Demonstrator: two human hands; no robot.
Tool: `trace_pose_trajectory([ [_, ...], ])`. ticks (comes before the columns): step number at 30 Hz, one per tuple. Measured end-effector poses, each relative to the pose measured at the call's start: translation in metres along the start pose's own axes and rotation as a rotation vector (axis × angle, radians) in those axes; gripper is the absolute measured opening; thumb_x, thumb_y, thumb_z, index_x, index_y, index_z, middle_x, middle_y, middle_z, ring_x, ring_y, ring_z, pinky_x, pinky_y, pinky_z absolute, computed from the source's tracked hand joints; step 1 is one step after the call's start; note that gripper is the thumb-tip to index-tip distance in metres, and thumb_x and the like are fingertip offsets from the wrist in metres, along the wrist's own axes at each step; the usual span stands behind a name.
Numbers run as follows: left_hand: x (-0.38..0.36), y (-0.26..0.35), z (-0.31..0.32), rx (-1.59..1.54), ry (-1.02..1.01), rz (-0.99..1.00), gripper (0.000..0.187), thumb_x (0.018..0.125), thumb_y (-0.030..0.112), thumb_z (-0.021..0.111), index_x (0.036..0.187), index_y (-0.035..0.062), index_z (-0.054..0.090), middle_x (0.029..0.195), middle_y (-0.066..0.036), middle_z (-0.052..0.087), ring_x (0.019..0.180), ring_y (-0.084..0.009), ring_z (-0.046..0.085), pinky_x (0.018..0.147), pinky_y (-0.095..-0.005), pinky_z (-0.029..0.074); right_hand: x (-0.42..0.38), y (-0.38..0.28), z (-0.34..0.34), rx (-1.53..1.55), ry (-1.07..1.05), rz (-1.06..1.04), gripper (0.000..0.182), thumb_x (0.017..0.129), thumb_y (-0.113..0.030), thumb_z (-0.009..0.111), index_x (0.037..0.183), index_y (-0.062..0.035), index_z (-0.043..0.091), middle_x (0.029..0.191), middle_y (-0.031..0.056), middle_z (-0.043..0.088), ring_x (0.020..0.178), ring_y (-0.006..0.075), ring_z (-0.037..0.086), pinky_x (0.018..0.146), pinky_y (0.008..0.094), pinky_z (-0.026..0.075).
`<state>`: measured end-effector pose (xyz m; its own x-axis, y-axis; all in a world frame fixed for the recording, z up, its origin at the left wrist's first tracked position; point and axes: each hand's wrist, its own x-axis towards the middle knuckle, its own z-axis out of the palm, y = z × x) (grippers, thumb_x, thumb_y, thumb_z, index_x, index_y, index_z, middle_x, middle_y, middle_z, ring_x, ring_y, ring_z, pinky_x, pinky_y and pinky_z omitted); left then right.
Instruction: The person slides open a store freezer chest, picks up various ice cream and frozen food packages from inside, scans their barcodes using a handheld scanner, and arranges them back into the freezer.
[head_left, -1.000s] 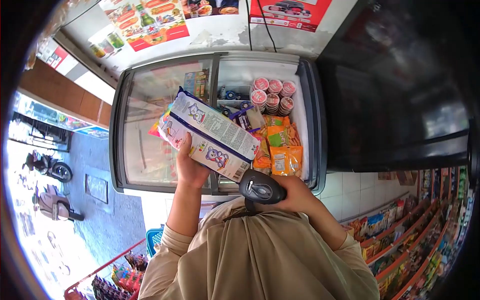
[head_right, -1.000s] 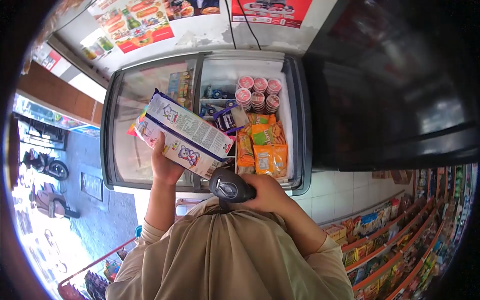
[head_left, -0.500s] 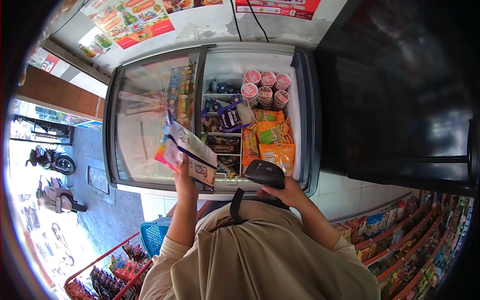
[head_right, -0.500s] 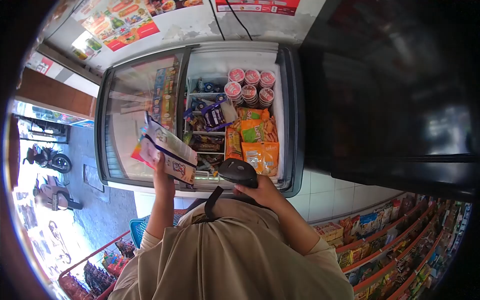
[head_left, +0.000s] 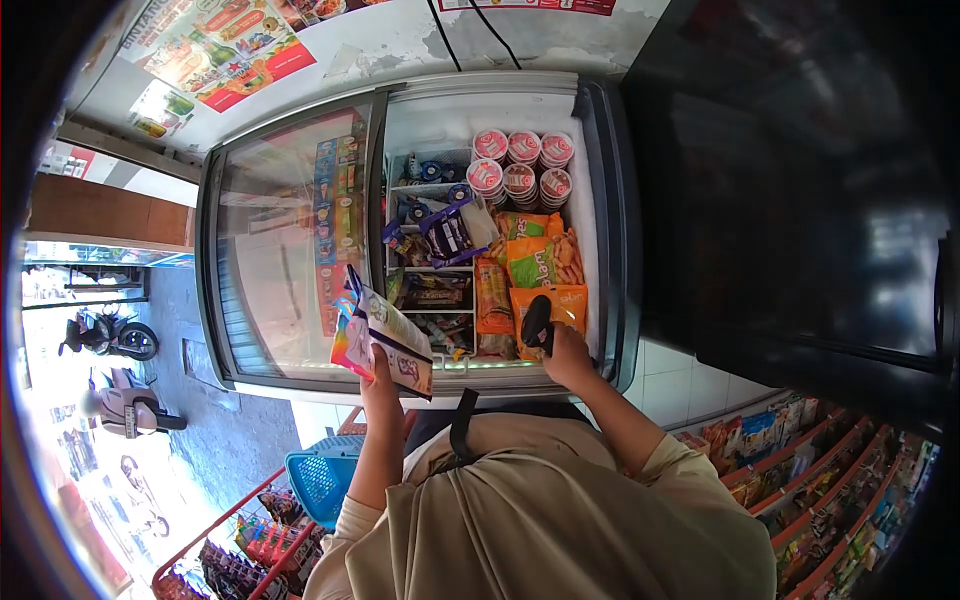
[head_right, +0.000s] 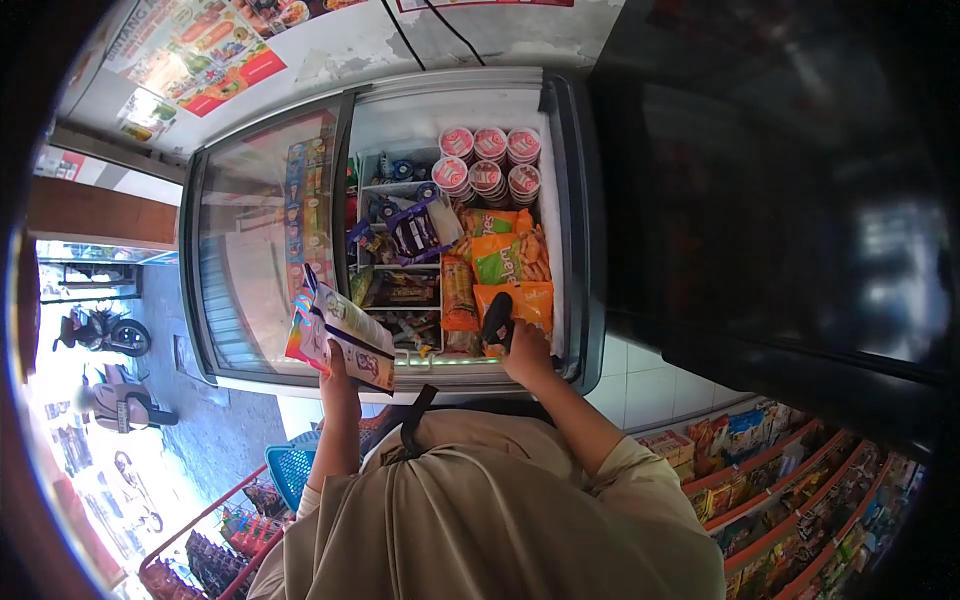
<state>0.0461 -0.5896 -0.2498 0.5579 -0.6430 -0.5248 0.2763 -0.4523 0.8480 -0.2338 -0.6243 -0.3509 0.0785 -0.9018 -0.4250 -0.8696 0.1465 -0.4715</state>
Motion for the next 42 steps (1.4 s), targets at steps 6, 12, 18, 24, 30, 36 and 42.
trace_pose_trajectory([
  [6, 0.02, 0.004, -0.034, -0.154, -0.011, -0.063, 0.06, 0.09, 0.044, 0.052, 0.128, -0.0003, 0.041, 0.119, -0.012, 0.052, 0.105, -0.0177, 0.052, 0.087, -0.0303, 0.042, 0.0, -0.006, 0.008, 0.21, 0.101, -0.072, 0.049, 0.068, -0.008, 0.069, 0.111, -0.0004, 0.048, 0.099, 0.018, 0.056, 0.097, 0.0351, 0.055, 0.082, 0.0413, 0.044],
  [12, 0.057, 0.012, -0.095, -0.475, 0.013, 0.046, 0.054, 0.092, 0.043, 0.048, 0.129, 0.0034, 0.04, 0.125, -0.012, 0.049, 0.114, -0.023, 0.05, 0.095, -0.038, 0.041, 0.003, -0.067, -0.004, 0.511, -0.011, -0.194, 0.058, 0.071, -0.013, 0.07, 0.121, -0.0024, 0.041, 0.107, 0.0186, 0.054, 0.102, 0.0338, 0.054, 0.087, 0.0392, 0.042],
  [18, 0.041, 0.033, -0.116, -0.582, 0.192, 0.244, 0.061, 0.091, 0.044, 0.048, 0.134, 0.0038, 0.034, 0.13, -0.012, 0.044, 0.12, -0.0251, 0.043, 0.101, -0.0416, 0.035, 0.049, -0.186, 0.023, 0.499, 0.046, -0.576, 0.07, 0.074, -0.01, 0.065, 0.132, 0.0008, 0.026, 0.113, 0.0223, 0.041, 0.106, 0.0372, 0.046, 0.091, 0.0403, 0.038],
  [24, 0.027, 0.022, -0.133, -0.601, 0.272, 0.218, 0.061, 0.091, 0.046, 0.047, 0.134, 0.0035, 0.034, 0.131, -0.011, 0.045, 0.12, -0.0244, 0.043, 0.1, -0.0397, 0.035, 0.091, -0.3, 0.072, 0.554, -0.044, -0.438, 0.076, 0.074, -0.006, 0.063, 0.134, 0.0054, 0.02, 0.11, 0.0259, 0.039, 0.105, 0.0408, 0.044, 0.091, 0.0431, 0.039],
  [30, 0.015, 0.002, -0.144, -0.582, 0.266, 0.168, 0.06, 0.092, 0.045, 0.047, 0.133, 0.0031, 0.035, 0.13, -0.011, 0.045, 0.12, -0.0237, 0.043, 0.1, -0.0393, 0.034, 0.107, -0.341, 0.109, 0.298, 0.236, -0.481, 0.075, 0.075, -0.006, 0.061, 0.133, 0.0129, 0.017, 0.114, 0.0273, 0.035, 0.109, 0.0432, 0.041, 0.093, 0.042, 0.038],
  [36, 0.015, -0.008, -0.147, -0.408, 0.179, 0.138, 0.057, 0.093, 0.044, 0.044, 0.133, 0.0043, 0.035, 0.128, -0.011, 0.046, 0.119, -0.0232, 0.043, 0.101, -0.0395, 0.033, 0.101, -0.349, 0.104, 0.039, 0.231, -0.427, 0.084, 0.072, -0.017, 0.065, 0.135, 0.0119, 0.018, 0.119, 0.0227, 0.037, 0.105, 0.0332, 0.041, 0.09, 0.041, 0.039],
  [42, 0.024, -0.006, -0.136, -0.117, 0.125, 0.169, 0.059, 0.093, 0.047, 0.043, 0.131, 0.0026, 0.036, 0.126, -0.012, 0.047, 0.112, -0.0248, 0.05, 0.095, -0.0372, 0.04, 0.094, -0.327, 0.07, 0.087, 0.254, -0.543, 0.078, 0.074, -0.02, 0.064, 0.135, 0.01, 0.024, 0.124, 0.023, 0.038, 0.114, 0.0358, 0.039, 0.093, 0.0425, 0.037],
])
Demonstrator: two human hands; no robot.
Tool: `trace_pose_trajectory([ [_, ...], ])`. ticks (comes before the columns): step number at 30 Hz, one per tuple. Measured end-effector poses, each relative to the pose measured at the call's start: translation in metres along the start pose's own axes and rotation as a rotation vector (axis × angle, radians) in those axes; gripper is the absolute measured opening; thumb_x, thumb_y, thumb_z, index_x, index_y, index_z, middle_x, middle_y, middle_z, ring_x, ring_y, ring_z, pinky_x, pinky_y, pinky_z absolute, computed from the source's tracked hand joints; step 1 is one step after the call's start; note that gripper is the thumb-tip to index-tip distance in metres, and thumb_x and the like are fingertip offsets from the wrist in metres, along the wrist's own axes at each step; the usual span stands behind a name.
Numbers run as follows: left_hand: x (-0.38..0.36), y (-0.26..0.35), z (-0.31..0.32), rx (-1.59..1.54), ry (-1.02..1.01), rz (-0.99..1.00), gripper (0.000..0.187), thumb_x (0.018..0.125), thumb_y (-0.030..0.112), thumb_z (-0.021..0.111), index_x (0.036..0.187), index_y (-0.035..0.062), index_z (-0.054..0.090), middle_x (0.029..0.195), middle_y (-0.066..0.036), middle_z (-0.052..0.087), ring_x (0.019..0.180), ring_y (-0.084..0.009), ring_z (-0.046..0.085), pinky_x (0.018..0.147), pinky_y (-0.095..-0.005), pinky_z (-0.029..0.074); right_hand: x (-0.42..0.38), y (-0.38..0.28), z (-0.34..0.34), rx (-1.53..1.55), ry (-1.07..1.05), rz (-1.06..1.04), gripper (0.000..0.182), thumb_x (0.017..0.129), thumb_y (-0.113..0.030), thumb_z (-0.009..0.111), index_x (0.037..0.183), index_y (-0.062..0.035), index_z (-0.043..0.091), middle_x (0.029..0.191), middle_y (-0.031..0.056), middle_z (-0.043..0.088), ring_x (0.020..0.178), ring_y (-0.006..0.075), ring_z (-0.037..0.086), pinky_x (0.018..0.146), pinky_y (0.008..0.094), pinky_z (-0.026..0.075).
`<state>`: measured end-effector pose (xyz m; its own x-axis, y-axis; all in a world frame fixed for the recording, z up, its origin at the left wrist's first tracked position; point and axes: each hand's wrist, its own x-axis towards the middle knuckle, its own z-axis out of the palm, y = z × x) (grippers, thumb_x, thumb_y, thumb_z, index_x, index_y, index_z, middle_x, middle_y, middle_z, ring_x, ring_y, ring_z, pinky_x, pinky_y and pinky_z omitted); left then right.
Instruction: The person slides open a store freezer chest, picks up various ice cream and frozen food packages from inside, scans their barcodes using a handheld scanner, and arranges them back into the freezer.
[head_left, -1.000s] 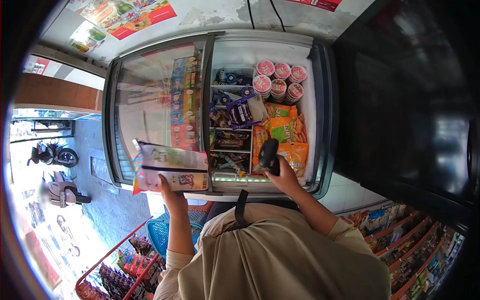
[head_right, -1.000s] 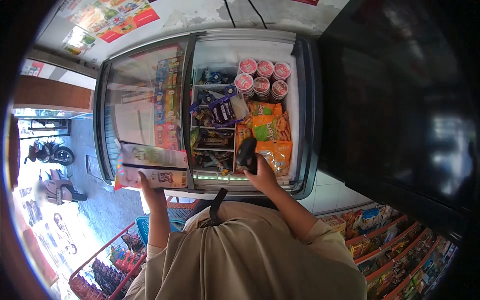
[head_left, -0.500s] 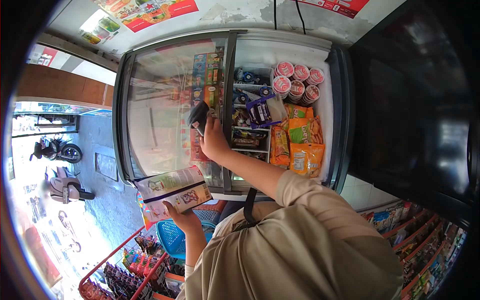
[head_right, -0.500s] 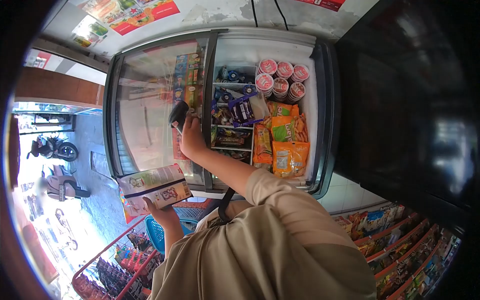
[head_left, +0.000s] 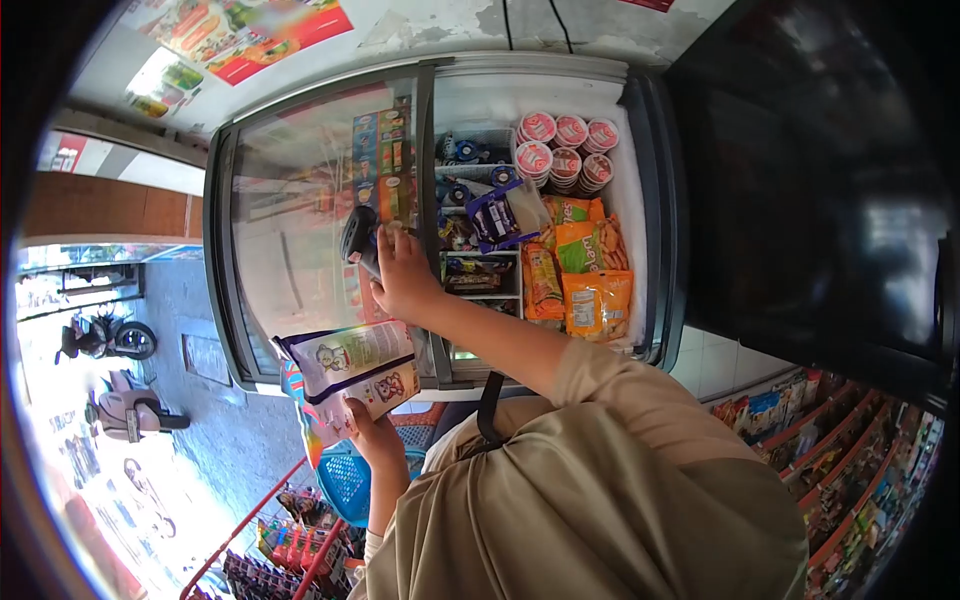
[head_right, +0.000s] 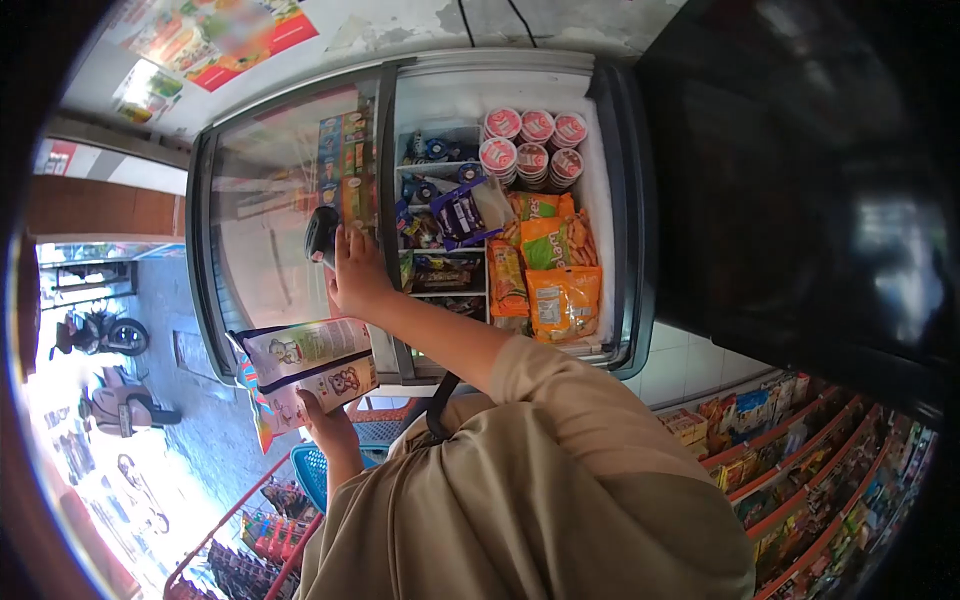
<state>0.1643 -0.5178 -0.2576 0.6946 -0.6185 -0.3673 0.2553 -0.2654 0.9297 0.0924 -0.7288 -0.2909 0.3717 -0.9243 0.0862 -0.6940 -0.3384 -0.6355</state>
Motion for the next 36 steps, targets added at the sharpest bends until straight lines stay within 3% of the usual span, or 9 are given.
trace_pose_trajectory([
  [3, 0.013, -0.015, -0.002, 0.249, -0.085, 0.174, 0.058, 0.093, 0.047, 0.042, 0.129, 0.0018, 0.039, 0.124, -0.013, 0.049, 0.111, -0.0253, 0.051, 0.094, -0.036, 0.041, -0.012, 0.012, -0.058, 0.519, -0.035, -0.088, 0.053, 0.085, -0.029, 0.056, 0.123, 0.006, 0.046, 0.111, 0.0183, 0.054, 0.107, 0.0301, 0.05, 0.093, 0.039, 0.038],
  [6, 0.01, 0.016, 0.035, 0.906, -0.346, 0.604, 0.031, 0.095, 0.014, 0.04, 0.121, -0.0014, 0.047, 0.118, -0.016, 0.053, 0.111, -0.0303, 0.049, 0.096, -0.0395, 0.037, -0.044, 0.014, -0.163, 1.165, -0.522, 0.465, 0.053, 0.089, -0.042, 0.051, 0.122, -0.0004, 0.051, 0.112, 0.0111, 0.059, 0.103, 0.0235, 0.057, 0.089, 0.0387, 0.043],
  [10, -0.001, 0.064, 0.146, 0.302, -0.799, 0.521, 0.054, 0.074, 0.012, 0.067, 0.125, 0.0088, 0.051, 0.133, -0.019, 0.045, 0.121, -0.0312, 0.045, 0.101, -0.0408, 0.035, -0.078, 0.051, -0.219, 1.998, -0.653, 0.825, 0.051, 0.091, -0.047, 0.047, 0.119, -0.0042, 0.051, 0.101, 0.0074, 0.062, 0.083, 0.0217, 0.064, 0.074, 0.0318, 0.053],
  [11, 0.001, 0.059, 0.161, 0.375, -0.914, 0.87, 0.051, 0.067, 0.014, 0.071, 0.116, 0.0103, 0.059, 0.133, -0.02, 0.044, 0.122, -0.0356, 0.044, 0.103, -0.0436, 0.032, -0.081, 0.056, -0.224, 1.992, -0.632, 0.823, 0.051, 0.091, -0.047, 0.047, 0.119, -0.0042, 0.051, 0.101, 0.0074, 0.062, 0.083, 0.0217, 0.064, 0.074, 0.0318, 0.053],
  [13, 0.0, 0.049, 0.184, 0.534, -1.154, 0.992, 0.052, 0.064, 0.017, 0.072, 0.115, 0.0179, 0.061, 0.134, -0.016, 0.044, 0.123, -0.0373, 0.042, 0.103, -0.0477, 0.03, -0.089, 0.069, -0.229, 2.005, -0.243, 0.954, 0.051, 0.087, -0.043, 0.056, 0.121, -0.0057, 0.048, 0.102, 0.0092, 0.061, 0.086, 0.02, 0.064, 0.073, 0.0316, 0.055],
  [20, -0.007, -0.026, 0.242, 0.845, -1.343, 1.192, 0.051, 0.07, 0.008, 0.061, 0.118, 0.0097, 0.043, 0.144, -0.018, 0.024, 0.13, -0.0462, 0.024, 0.103, -0.0593, 0.022, -0.166, 0.147, -0.199, 1.46, -0.242, 1.082, 0.061, 0.073, -0.007, 0.071, 0.127, -0.0029, 0.043, 0.11, 0.0108, 0.059, 0.096, 0.0184, 0.061, 0.081, 0.0319, 0.051],
  [25, -0.015, -0.057, 0.27, 0.976, -1.248, 0.857, 0.079, 0.07, 0.013, 0.066, 0.135, 0.0066, 0.022, 0.144, -0.026, 0.013, 0.129, -0.0524, 0.02, 0.103, -0.0599, 0.021, -0.178, 0.189, -0.193, 1.256, -0.188, 1.149, 0.073, 0.067, 0.008, 0.067, 0.133, -0.0049, 0.039, 0.113, 0.009, 0.058, 0.1, 0.0168, 0.057, 0.087, 0.0289, 0.045],
  [27, -0.01, -0.059, 0.279, 0.934, -1.316, 0.669, 0.108, 0.061, 0.024, 0.078, 0.142, 0.007, 0.008, 0.147, -0.024, 0.005, 0.13, -0.0511, 0.016, 0.105, -0.0557, 0.022, -0.171, 0.205, -0.199, 1.137, -0.206, 1.121, 0.074, 0.067, 0.008, 0.066, 0.134, -0.0058, 0.038, 0.114, 0.0094, 0.058, 0.101, 0.0171, 0.057, 0.087, 0.0287, 0.045],
  [36, 0.036, -0.087, 0.318, 1.07, -1.303, 0.612, 0.093, 0.072, 0.028, 0.071, 0.142, 0.0047, 0.015, 0.149, -0.016, 0.009, 0.135, -0.0404, 0.014, 0.108, -0.0506, 0.02, -0.095, 0.247, -0.257, -0.096, -0.196, 0.902, 0.052, 0.079, -0.024, 0.064, 0.126, -0.0095, 0.047, 0.108, 0.0214, 0.06, 0.1, 0.034, 0.059, 0.083, 0.0384, 0.048],
])
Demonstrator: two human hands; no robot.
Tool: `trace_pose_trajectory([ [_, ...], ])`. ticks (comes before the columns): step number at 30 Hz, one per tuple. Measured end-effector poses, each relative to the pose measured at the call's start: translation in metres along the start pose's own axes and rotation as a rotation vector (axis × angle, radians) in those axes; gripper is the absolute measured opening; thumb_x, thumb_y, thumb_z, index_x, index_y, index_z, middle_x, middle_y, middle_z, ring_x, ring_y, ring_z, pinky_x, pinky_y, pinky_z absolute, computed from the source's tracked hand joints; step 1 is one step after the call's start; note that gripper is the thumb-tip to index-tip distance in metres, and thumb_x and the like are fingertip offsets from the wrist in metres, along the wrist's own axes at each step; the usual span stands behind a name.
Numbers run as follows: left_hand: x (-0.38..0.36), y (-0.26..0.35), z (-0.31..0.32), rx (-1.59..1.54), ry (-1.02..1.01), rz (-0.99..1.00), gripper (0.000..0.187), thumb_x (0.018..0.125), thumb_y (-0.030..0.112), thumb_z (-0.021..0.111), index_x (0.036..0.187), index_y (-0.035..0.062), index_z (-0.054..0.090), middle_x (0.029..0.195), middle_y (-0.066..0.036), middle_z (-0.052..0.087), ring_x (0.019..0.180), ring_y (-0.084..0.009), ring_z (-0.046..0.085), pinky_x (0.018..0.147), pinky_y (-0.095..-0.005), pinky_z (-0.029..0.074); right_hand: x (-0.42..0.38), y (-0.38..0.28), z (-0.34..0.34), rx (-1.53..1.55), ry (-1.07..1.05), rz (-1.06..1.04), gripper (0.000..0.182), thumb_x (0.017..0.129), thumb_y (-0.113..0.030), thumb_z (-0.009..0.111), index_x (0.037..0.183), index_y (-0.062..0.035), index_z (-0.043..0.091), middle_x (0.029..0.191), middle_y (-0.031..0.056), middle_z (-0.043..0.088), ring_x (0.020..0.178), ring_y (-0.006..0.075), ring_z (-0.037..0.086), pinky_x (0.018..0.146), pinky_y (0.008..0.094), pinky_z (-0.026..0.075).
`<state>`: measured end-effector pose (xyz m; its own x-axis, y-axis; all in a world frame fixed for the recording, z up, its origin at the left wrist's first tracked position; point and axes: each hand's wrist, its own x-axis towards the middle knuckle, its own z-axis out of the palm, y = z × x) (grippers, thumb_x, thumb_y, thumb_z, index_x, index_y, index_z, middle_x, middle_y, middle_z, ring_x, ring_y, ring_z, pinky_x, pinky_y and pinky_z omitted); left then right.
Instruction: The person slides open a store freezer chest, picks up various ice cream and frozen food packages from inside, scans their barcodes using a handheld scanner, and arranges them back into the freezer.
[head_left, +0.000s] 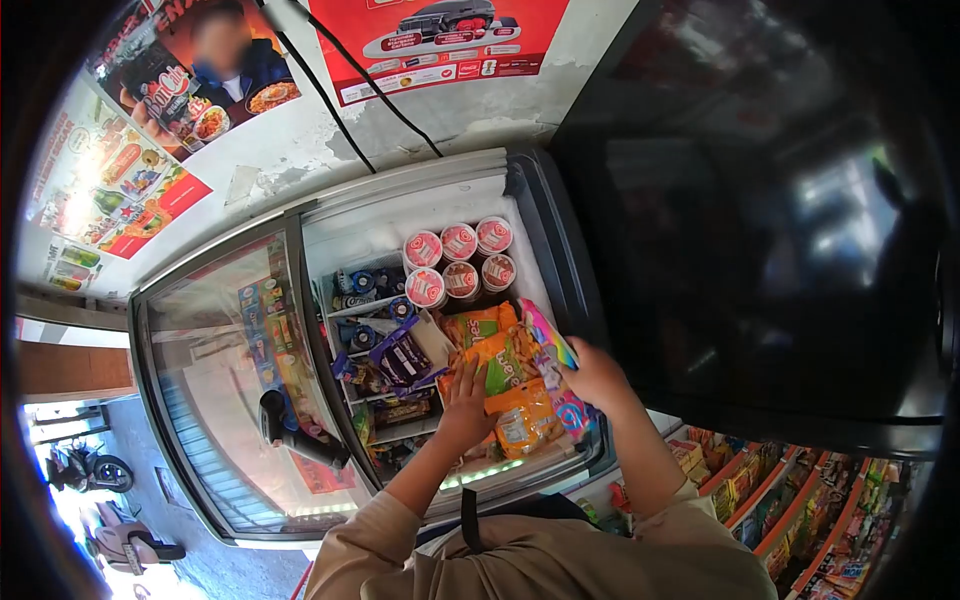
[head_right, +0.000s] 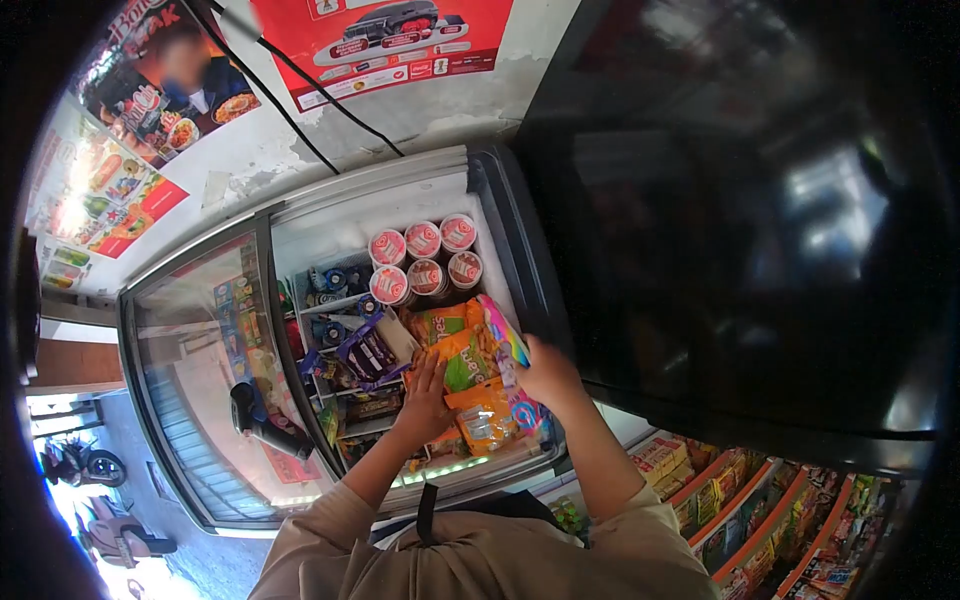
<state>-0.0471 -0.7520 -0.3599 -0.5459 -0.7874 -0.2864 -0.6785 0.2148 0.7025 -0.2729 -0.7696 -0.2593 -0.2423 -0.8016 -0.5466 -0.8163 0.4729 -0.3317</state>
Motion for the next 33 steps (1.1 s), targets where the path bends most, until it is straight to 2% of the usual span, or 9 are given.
trace_pose_trajectory([
  [2, 0.024, -0.006, 0.012, 0.163, 0.027, 0.102, 0.084, 0.073, 0.028, 0.069, 0.139, 0.003, 0.024, 0.148, -0.016, 0.012, 0.136, -0.0385, 0.014, 0.108, -0.0529, 0.016, 0.025, -0.003, 0.005, 0.052, 0.027, -0.035, 0.043, 0.082, -0.026, 0.06, 0.121, -0.0087, 0.052, 0.102, 0.0216, 0.061, 0.096, 0.0357, 0.059, 0.081, 0.0403, 0.048],
  [5, 0.069, 0.001, 0.029, 0.151, -0.049, 0.061, 0.076, 0.073, 0.028, 0.067, 0.135, 0.0015, 0.033, 0.147, -0.016, 0.016, 0.137, -0.037, 0.013, 0.108, -0.0563, 0.012, 0.055, -0.025, 0.003, -0.083, 0.042, -0.015, 0.037, 0.083, -0.024, 0.058, 0.116, -0.0069, 0.056, 0.098, 0.0206, 0.062, 0.093, 0.036, 0.06, 0.079, 0.0409, 0.048],
  [9, 0.131, 0.0, 0.049, 0.363, -0.109, 0.103, 0.07, 0.076, 0.03, 0.062, 0.134, 0.0014, 0.036, 0.147, -0.016, 0.019, 0.137, -0.0376, 0.011, 0.107, -0.0588, 0.007, 0.059, -0.044, -0.016, -0.201, 0.03, 0.022, 0.031, 0.082, -0.021, 0.058, 0.11, -0.007, 0.06, 0.096, 0.0191, 0.063, 0.09, 0.0351, 0.06, 0.078, 0.0412, 0.048],
  [12, 0.156, 0.009, 0.047, 0.357, -0.257, -0.057, 0.066, 0.08, 0.035, 0.054, 0.135, 0.0028, 0.036, 0.147, -0.014, 0.023, 0.138, -0.0341, 0.009, 0.108, -0.0569, 0.002, 0.051, -0.053, -0.031, -0.206, 0.069, 0.028, 0.03, 0.082, -0.02, 0.058, 0.109, -0.0073, 0.061, 0.096, 0.0186, 0.063, 0.089, 0.0343, 0.061, 0.078, 0.0408, 0.049],
  [14, 0.164, 0.004, 0.053, 0.409, -0.282, -0.061, 0.065, 0.084, 0.04, 0.045, 0.137, 0.0052, 0.034, 0.148, -0.012, 0.023, 0.139, -0.0295, 0.009, 0.109, -0.0554, -0.001, 0.046, -0.056, -0.04, -0.198, 0.099, 0.034, 0.029, 0.082, -0.019, 0.058, 0.109, -0.0073, 0.061, 0.095, 0.0184, 0.063, 0.089, 0.034, 0.061, 0.078, 0.0404, 0.049],
  [18, 0.162, -0.015, 0.063, 0.321, -0.277, -0.044, 0.064, 0.085, 0.039, 0.042, 0.139, 0.006, 0.032, 0.148, -0.01, 0.022, 0.139, -0.0259, 0.011, 0.109, -0.0544, -0.002, 0.044, -0.059, -0.051, -0.13, 0.098, 0.06, 0.03, 0.081, -0.017, 0.06, 0.109, -0.0059, 0.06, 0.095, 0.0178, 0.064, 0.088, 0.0331, 0.061, 0.077, 0.0391, 0.049],
  [20, 0.159, -0.02, 0.073, 0.336, -0.206, -0.038, 0.063, 0.085, 0.038, 0.039, 0.139, 0.0059, 0.031, 0.147, -0.01, 0.025, 0.138, -0.026, 0.016, 0.111, -0.0515, -0.001, 0.051, -0.062, -0.049, -0.191, 0.101, 0.028, 0.025, 0.082, -0.017, 0.057, 0.105, -0.008, 0.061, 0.093, 0.0178, 0.064, 0.089, 0.0345, 0.061, 0.077, 0.042, 0.049],
  [23, 0.159, -0.011, 0.069, 0.445, -0.27, -0.129, 0.062, 0.085, 0.036, 0.037, 0.139, 0.0038, 0.031, 0.146, -0.01, 0.028, 0.135, -0.0252, 0.024, 0.112, -0.0482, 0.0, 0.064, -0.071, -0.045, -0.229, 0.076, 0.021, 0.022, 0.08, -0.013, 0.056, 0.1, -0.0061, 0.063, 0.091, 0.0175, 0.064, 0.088, 0.0341, 0.062, 0.076, 0.0417, 0.05],
  [33, 0.154, -0.012, 0.068, 0.487, -0.264, -0.113, 0.06, 0.083, 0.029, 0.04, 0.135, -0.0018, 0.035, 0.133, -0.013, 0.045, 0.128, -0.0257, 0.033, 0.112, -0.0486, 0.002, 0.121, -0.07, 0.01, -0.469, -0.014, -0.087, 0.017, 0.074, -0.009, 0.055, 0.084, -0.0022, 0.068, 0.086, 0.0185, 0.066, 0.081, 0.034, 0.065, 0.069, 0.0411, 0.053],
])
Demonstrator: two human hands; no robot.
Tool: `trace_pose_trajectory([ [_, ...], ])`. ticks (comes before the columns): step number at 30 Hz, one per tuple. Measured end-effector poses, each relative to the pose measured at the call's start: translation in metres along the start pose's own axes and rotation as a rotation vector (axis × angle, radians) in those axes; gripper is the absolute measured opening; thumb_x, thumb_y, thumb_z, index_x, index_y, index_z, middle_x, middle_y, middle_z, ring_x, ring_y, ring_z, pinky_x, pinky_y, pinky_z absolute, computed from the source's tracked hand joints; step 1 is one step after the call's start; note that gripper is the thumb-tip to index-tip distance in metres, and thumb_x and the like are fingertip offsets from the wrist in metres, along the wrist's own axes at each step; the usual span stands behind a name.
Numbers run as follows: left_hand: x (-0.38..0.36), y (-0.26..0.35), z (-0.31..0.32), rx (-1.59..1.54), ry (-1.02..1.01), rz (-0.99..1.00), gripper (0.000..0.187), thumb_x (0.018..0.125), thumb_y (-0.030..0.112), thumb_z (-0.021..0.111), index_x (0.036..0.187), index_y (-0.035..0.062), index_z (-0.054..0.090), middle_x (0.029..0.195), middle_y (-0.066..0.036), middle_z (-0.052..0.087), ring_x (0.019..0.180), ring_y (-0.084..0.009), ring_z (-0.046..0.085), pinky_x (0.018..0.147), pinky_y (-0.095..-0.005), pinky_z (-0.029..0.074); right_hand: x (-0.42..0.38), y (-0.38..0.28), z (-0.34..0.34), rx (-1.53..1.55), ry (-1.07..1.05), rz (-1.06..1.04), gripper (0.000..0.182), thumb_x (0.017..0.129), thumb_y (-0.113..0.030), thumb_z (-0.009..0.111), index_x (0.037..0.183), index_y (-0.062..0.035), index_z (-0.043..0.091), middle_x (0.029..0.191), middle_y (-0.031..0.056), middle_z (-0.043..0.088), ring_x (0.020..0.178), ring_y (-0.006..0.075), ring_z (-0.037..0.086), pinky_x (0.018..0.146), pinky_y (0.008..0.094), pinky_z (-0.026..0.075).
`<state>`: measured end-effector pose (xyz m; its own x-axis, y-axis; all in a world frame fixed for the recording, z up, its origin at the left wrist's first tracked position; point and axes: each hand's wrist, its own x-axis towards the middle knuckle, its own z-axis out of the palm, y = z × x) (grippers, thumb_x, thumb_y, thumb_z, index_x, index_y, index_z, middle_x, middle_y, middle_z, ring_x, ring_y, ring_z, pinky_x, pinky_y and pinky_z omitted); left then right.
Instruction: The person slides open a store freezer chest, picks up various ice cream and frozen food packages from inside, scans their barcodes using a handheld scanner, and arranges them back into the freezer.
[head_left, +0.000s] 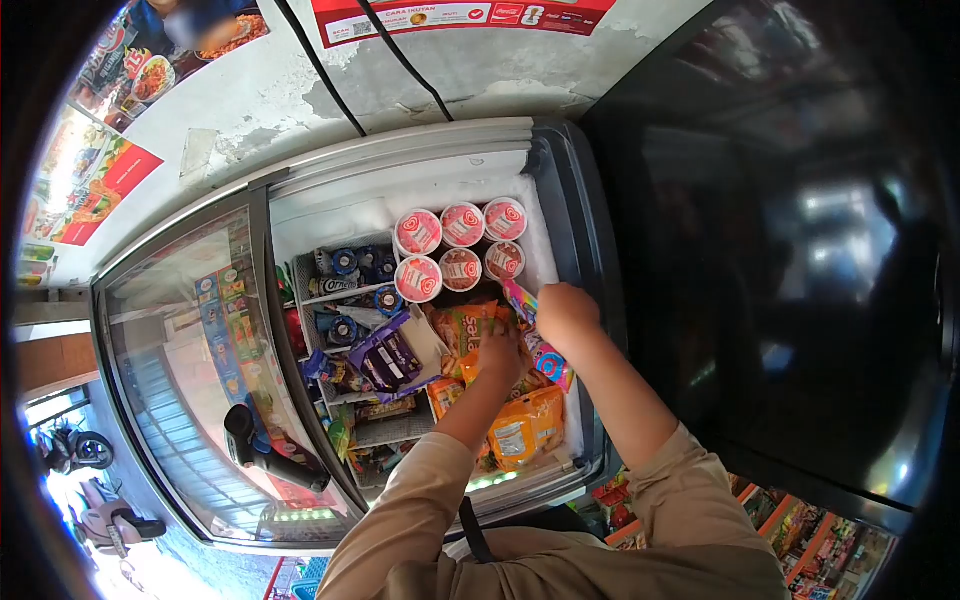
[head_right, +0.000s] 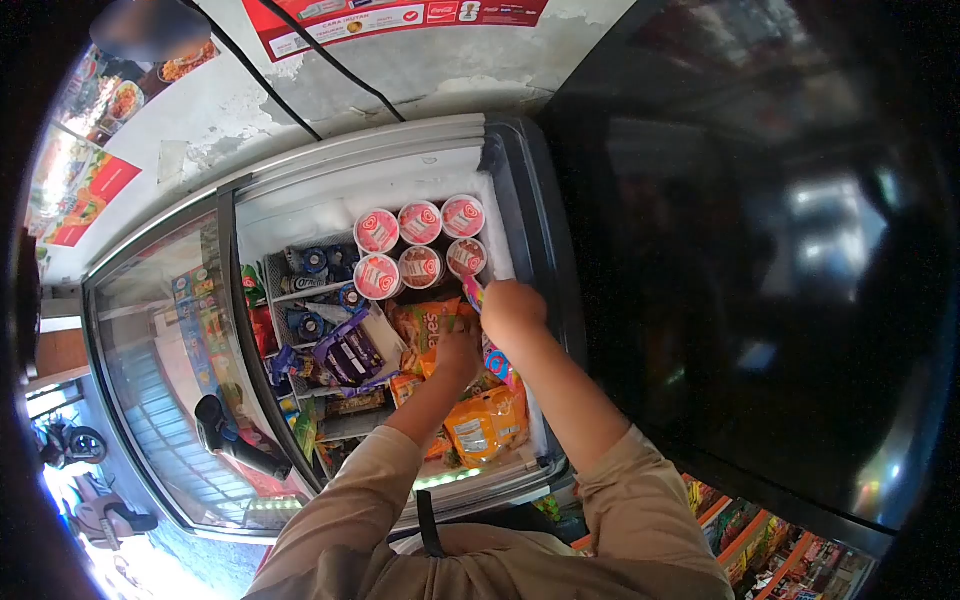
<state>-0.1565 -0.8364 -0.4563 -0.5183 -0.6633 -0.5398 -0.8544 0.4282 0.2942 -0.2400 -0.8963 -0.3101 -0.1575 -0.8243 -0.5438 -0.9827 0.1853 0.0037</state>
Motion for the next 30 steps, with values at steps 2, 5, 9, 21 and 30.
trace_pose_trajectory([
  [2, 0.0, -0.003, 0.01, -0.035, 0.111, 0.039, 0.058, 0.083, 0.028, 0.042, 0.132, -0.0017, 0.039, 0.131, -0.013, 0.047, 0.128, -0.0272, 0.033, 0.112, -0.0498, 0.003, 0.009, -0.005, 0.013, -0.032, 0.007, -0.031, 0.017, 0.075, -0.009, 0.055, 0.084, -0.0032, 0.068, 0.085, 0.0175, 0.066, 0.081, 0.0334, 0.065, 0.068, 0.0412, 0.053],
  [5, 0.003, -0.004, 0.023, -0.021, 0.193, 0.053, 0.055, 0.083, 0.029, 0.043, 0.129, -0.0005, 0.043, 0.131, -0.014, 0.047, 0.128, -0.0278, 0.033, 0.112, -0.0503, 0.003, 0.025, -0.015, 0.028, -0.125, -0.004, -0.066, 0.016, 0.076, -0.01, 0.055, 0.082, -0.0058, 0.069, 0.082, 0.0138, 0.067, 0.081, 0.0295, 0.066, 0.065, 0.0391, 0.054],
  [9, -0.002, -0.005, 0.016, -0.091, 0.133, 0.063, 0.056, 0.083, 0.032, 0.045, 0.13, 0.0011, 0.043, 0.133, -0.013, 0.046, 0.131, -0.0262, 0.03, 0.111, -0.0507, 0.004, 0.049, -0.026, 0.053, -0.297, -0.094, -0.083, 0.016, 0.077, -0.011, 0.055, 0.084, -0.0079, 0.07, 0.087, 0.0107, 0.068, 0.083, 0.0268, 0.066, 0.062, 0.0363, 0.053],
  [21, -0.018, -0.014, 0.026, -0.187, 0.148, 0.069, 0.056, 0.086, 0.031, 0.04, 0.136, 0.0067, 0.034, 0.142, -0.008, 0.034, 0.135, -0.0227, 0.022, 0.111, -0.0518, 0.0, 0.094, -0.028, 0.128, -0.327, -0.079, -0.048, 0.024, 0.083, -0.014, 0.051, 0.097, -0.0044, 0.068, 0.098, 0.0132, 0.066, 0.09, 0.0268, 0.064, 0.07, 0.0446, 0.051],
  [30, -0.016, -0.005, 0.021, -0.328, 0.244, 0.031, 0.062, 0.082, 0.046, 0.048, 0.137, 0.0173, 0.036, 0.143, -0.007, 0.034, 0.136, -0.0253, 0.019, 0.108, -0.0563, -0.007, 0.091, -0.006, 0.16, -0.541, 0.212, -0.174, 0.03, 0.084, -0.018, 0.049, 0.106, -0.0006, 0.059, 0.093, 0.0098, 0.063, 0.093, 0.0241, 0.055, 0.08, 0.0382, 0.04],
])
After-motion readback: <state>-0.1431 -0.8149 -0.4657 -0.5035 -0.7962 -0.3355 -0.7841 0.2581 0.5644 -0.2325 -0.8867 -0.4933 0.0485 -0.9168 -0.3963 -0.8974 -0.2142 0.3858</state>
